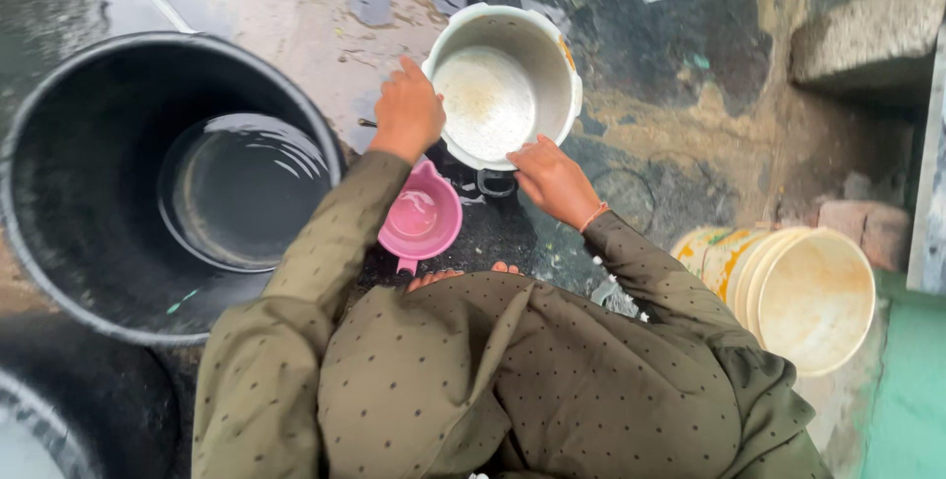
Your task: The person scrubs several metal pots and a pressure cooker lid using a scourer and water from a pink cup, then rinses the items and places them aside on a wet stone floor.
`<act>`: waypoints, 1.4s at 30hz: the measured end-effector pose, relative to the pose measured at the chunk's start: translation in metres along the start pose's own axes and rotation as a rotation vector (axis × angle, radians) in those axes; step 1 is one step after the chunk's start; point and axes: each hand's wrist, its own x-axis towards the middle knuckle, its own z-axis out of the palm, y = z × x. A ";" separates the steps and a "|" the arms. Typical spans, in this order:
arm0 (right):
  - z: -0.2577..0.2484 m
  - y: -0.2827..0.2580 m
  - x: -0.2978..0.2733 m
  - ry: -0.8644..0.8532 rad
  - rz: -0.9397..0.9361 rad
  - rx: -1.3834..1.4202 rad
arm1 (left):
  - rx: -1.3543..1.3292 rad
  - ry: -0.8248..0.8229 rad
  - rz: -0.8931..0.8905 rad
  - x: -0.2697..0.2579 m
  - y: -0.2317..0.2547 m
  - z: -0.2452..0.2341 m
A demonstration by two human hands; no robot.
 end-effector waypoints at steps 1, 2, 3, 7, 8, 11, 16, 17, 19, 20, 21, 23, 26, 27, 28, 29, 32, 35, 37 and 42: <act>0.005 0.007 -0.007 0.001 0.025 0.002 | -0.004 -0.020 0.014 0.009 0.001 0.012; 0.011 0.013 -0.013 0.065 -0.009 0.020 | -0.033 -0.131 -0.064 0.016 0.004 0.021; 0.014 0.018 -0.016 0.131 -0.045 0.033 | -0.060 -0.237 -0.140 0.024 0.010 0.025; 0.023 0.028 -0.032 0.172 0.048 0.044 | -0.129 -0.115 0.033 0.022 0.036 0.006; 0.023 0.030 -0.037 0.179 0.113 0.081 | -0.230 -0.061 0.126 0.021 0.051 0.001; 0.021 0.033 -0.054 0.158 0.184 0.187 | -0.331 -0.062 0.286 0.025 0.109 -0.003; 0.029 0.036 -0.083 0.040 0.212 0.276 | -0.290 -0.169 0.475 0.023 0.176 0.032; 0.031 0.044 -0.087 -0.047 0.249 0.194 | -0.276 -0.129 0.542 0.025 0.185 0.041; 0.036 0.060 -0.093 -0.132 0.293 0.121 | -0.259 -0.100 0.612 0.024 0.197 0.056; 0.041 0.068 -0.096 -0.165 0.347 0.095 | -0.248 -0.051 0.653 0.023 0.202 0.062; 0.044 0.079 -0.098 -0.202 0.397 0.065 | -0.241 0.004 0.689 0.023 0.206 0.068; 0.057 0.103 -0.096 -0.100 0.429 0.170 | -0.185 -0.053 0.680 0.028 0.210 0.079; 0.082 0.134 -0.088 0.025 0.479 0.288 | -0.112 -0.103 0.675 0.017 0.213 0.088; 0.090 0.139 -0.086 0.052 0.499 0.301 | -0.097 -0.095 0.684 0.015 0.215 0.089; 0.099 0.138 -0.085 0.055 0.495 0.303 | -0.092 -0.093 0.684 0.012 0.216 0.090; 0.112 0.133 -0.085 0.136 0.537 0.453 | -0.110 -0.040 0.691 0.006 0.217 0.090; 0.139 0.125 -0.086 0.272 0.557 0.790 | -0.130 0.054 0.702 -0.005 0.220 0.096; 0.147 0.138 -0.102 0.326 0.671 1.076 | -0.106 0.049 0.719 -0.015 0.226 0.111; 0.148 0.150 -0.107 0.332 0.814 1.180 | -0.080 -0.003 0.743 -0.021 0.229 0.121; 0.130 0.159 -0.108 0.532 0.878 1.262 | 0.004 -0.022 0.794 -0.025 0.244 0.136</act>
